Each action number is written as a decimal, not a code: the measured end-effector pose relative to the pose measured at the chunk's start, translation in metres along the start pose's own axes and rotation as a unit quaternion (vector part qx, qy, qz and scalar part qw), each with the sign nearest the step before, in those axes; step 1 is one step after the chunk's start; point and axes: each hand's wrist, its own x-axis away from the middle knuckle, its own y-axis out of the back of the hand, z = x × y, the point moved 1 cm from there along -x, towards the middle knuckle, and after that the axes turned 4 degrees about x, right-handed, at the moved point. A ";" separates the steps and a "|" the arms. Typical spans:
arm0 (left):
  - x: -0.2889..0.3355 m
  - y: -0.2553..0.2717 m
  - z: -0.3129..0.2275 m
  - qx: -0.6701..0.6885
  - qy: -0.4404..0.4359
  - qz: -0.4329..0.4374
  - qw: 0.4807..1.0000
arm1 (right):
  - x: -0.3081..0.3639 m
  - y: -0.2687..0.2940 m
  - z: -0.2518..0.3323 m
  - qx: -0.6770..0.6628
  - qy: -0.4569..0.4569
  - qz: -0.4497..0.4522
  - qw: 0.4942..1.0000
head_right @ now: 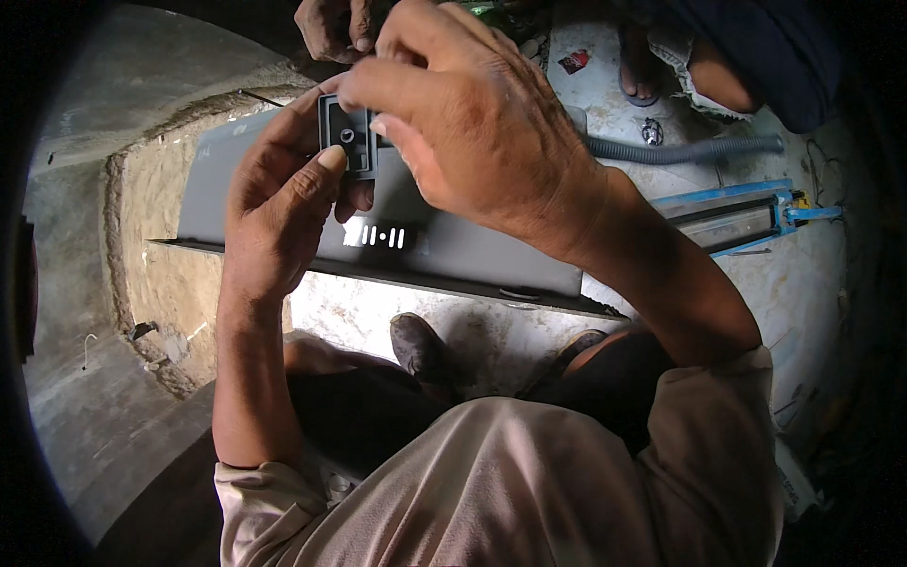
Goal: The person assembles an overflow pipe and fittings onto a metal sink with an assistant. They then turn the sink over, work inside the basin using a screwdriver, and unpack plumbing parts from a cardboard box.
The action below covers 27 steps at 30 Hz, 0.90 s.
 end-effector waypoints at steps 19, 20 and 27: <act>0.012 -0.017 0.007 -0.032 -0.105 0.020 0.994 | -0.007 0.010 0.032 0.038 -0.029 0.086 0.995; 0.011 -0.019 0.007 -0.026 -0.111 0.015 0.993 | -0.008 0.009 0.031 0.035 -0.030 0.080 0.996; 0.005 -0.029 0.015 -0.030 -0.138 -0.066 0.988 | 0.003 0.008 0.025 0.147 0.024 0.030 0.988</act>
